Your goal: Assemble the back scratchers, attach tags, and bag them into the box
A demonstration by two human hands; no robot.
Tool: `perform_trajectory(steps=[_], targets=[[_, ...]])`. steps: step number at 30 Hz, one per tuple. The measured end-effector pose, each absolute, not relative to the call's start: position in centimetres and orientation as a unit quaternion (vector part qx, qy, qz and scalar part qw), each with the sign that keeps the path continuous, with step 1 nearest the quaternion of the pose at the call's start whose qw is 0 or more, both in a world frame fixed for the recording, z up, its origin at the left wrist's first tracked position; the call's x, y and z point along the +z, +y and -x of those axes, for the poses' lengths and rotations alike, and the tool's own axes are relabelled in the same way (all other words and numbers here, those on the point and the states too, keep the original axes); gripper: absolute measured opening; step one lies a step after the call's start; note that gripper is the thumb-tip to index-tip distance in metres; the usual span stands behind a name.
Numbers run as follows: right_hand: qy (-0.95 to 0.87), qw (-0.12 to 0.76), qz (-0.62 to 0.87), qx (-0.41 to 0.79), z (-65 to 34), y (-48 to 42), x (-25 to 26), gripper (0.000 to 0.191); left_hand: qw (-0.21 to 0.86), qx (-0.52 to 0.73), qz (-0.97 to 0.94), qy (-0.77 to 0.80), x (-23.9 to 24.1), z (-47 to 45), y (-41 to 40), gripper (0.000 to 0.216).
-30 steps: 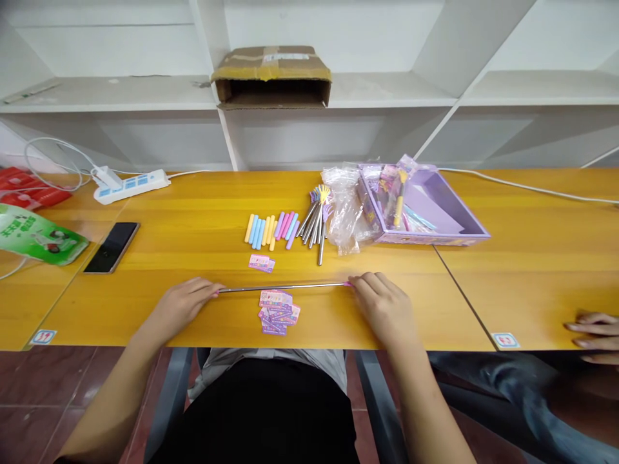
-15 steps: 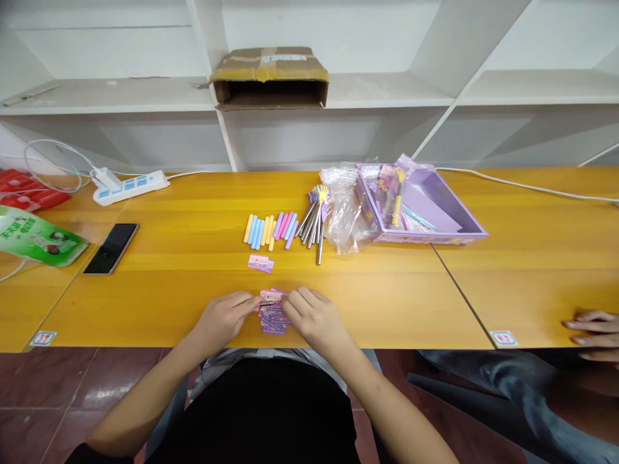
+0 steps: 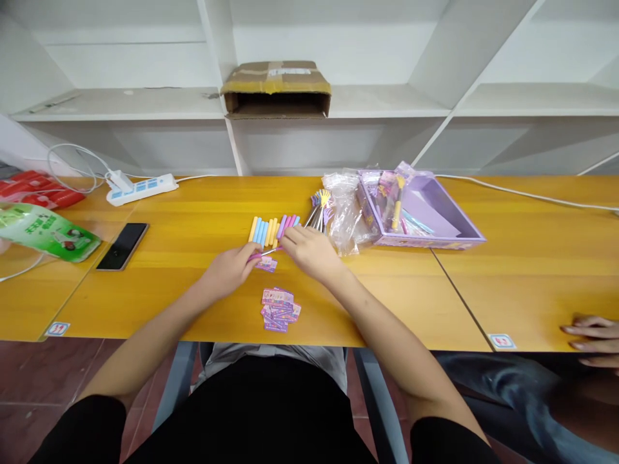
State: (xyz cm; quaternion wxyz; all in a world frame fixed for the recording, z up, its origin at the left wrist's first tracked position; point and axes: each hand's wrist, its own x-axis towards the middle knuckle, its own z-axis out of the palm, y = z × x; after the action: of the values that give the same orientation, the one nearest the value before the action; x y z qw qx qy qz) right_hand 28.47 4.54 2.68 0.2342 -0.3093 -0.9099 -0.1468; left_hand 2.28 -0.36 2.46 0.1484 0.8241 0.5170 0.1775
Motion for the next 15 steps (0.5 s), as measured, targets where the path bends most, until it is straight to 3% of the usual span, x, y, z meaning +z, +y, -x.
perform_trajectory(steps=[9, 12, 15], targets=[[-0.903, 0.346, 0.255, -0.020, -30.7, 7.5, -1.4, 0.027, 0.207, 0.253, -0.808, 0.490, -0.7, 1.0, 2.5, 0.013], [-0.836, 0.352, 0.420, -0.025, -32.5, 8.2, -1.1, 0.035, 0.233, 0.298, -0.766, 0.520, -1.1, 1.2, 2.4, 0.015], [-0.690, 0.301, 0.655, -0.060, -34.7, 9.2, -0.4, 0.036, 0.248, 0.356, -0.713, 0.551, -1.3, 0.8, 2.4, 0.011]])
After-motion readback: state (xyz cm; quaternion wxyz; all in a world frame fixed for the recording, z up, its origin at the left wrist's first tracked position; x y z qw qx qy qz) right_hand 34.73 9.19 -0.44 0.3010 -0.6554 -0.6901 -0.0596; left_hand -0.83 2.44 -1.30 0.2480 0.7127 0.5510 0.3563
